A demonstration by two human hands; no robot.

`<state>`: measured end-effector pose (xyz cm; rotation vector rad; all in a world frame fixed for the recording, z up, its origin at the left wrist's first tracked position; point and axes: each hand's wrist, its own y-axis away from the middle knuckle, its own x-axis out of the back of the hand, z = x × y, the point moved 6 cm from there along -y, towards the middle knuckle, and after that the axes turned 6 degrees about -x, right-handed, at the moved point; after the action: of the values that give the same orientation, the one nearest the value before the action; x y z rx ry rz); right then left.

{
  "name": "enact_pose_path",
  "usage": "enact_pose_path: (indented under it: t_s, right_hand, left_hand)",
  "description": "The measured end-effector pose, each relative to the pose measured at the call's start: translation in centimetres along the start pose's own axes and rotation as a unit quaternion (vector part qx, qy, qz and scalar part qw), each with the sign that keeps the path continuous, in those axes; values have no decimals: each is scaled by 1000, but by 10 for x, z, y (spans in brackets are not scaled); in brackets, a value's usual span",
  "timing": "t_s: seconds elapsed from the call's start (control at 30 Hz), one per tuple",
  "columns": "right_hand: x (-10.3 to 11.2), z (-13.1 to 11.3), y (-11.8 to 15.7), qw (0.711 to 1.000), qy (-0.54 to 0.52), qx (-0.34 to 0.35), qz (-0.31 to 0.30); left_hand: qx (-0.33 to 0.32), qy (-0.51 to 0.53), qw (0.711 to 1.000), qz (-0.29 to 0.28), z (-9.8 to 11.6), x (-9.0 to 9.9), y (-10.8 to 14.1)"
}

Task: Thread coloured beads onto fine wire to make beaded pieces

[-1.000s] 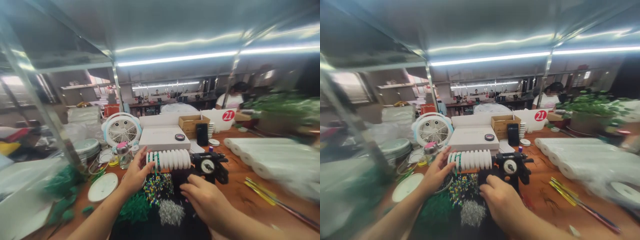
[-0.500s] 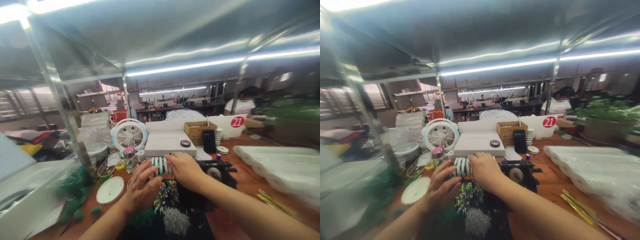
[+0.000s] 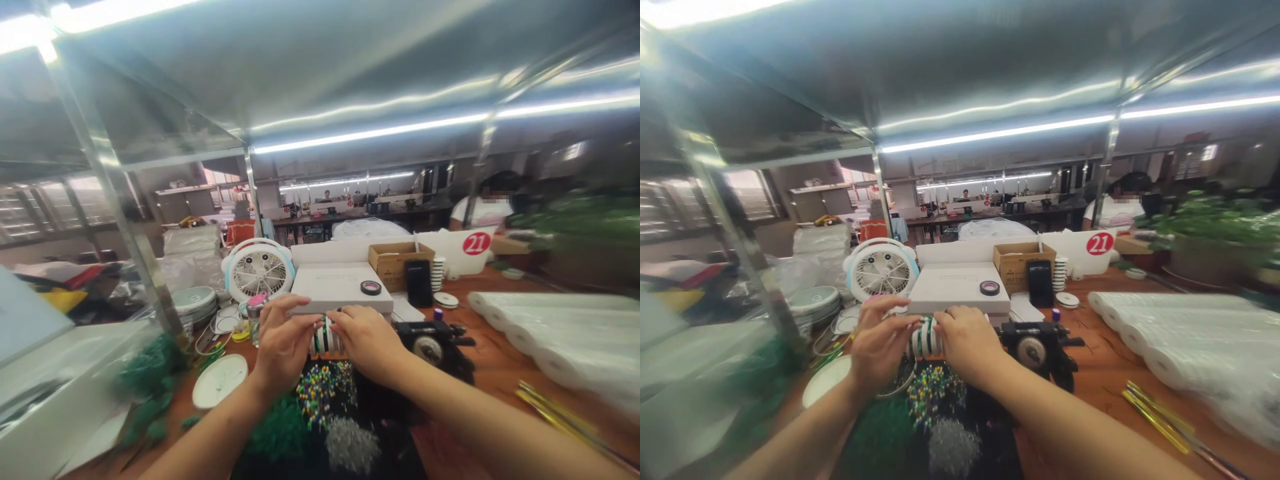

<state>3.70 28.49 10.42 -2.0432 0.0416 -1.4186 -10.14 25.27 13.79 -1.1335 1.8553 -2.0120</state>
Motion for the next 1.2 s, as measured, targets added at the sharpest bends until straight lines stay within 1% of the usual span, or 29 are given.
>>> enact_pose_path:
  t_s: [0.1, 0.17, 0.2, 0.23, 0.3, 0.37, 0.4, 0.43, 0.53, 0.6, 0.67, 0.73, 0.8, 0.87, 0.93, 1.0, 1.07, 1.13, 1.2]
  right_hand:
    - [0, 1, 0, 1000, -3, -2, -3]
    - [0, 1, -1, 1000, -4, 3, -8]
    - [1, 1, -2, 1000, -3, 5, -12]
    - [2, 1, -3, 1000, -2, 8, -16]
    - [3, 1, -4, 1000, 2, 14, -26]
    - [3, 1, -6, 999, 4, 15, -34]
    - [4, 2, -6, 999, 6, 14, -36]
    - [4, 2, -7, 999, 7, 13, -37]
    - [3, 4, -9, 999, 9, 15, -47]
    - [2, 5, -12, 998, 6, 19, -62]
    - [0, 7, -16, 996, 2, 22, -82]
    - [-2, 9, -22, 994, 1, 26, -110]
    - [-6, 12, -30, 988, -2, 22, -154]
    - [-13, 16, -39, 980, -4, 8, -197]
    - [-20, 22, -50, 975, -1, -7, -222]
    - [-27, 28, -61, 973, 8, -18, -231]
    - [-31, 35, -70, 972, 14, -32, -234]
    - [-28, 39, -72, 974, 16, -50, -221]
    - [-17, 41, -65, 979, 17, -71, -189]
  left_hand:
    - [77, 35, 996, 2, -11, 2, -17]
    - [98, 67, 993, 7, -12, 3, -19]
    - [92, 76, 993, 7, -9, 4, -18]
    - [71, 79, 994, 7, -3, 5, -15]
    - [0, 63, 998, 4, 14, 6, -3]
    - [-68, 33, 997, -7, 30, 5, 18]
    - [-82, 20, 996, -4, 34, 5, 30]
    - [-91, 16, 995, -44, 35, -2, 43]
    - [-123, 14, 986, -115, 29, -16, 75]
    - [-150, 1, 979, -140, 21, -24, 86]
    - [-156, -9, 976, -151, 12, -29, 90]
    - [-143, 7, 976, -164, 4, -34, 88]
    - [-124, 46, 975, -178, 0, -37, 82]
    - [-104, 87, 974, -183, -1, -37, 73]
    - [-81, 122, 973, -178, -1, -35, 59]
    - [-45, 158, 972, -167, -1, -33, 44]
    - [14, 193, 970, -149, -4, -33, 28]
    - [75, 211, 963, -153, -9, -38, 15]
    - [133, 221, 950, -175, -14, -45, 7]
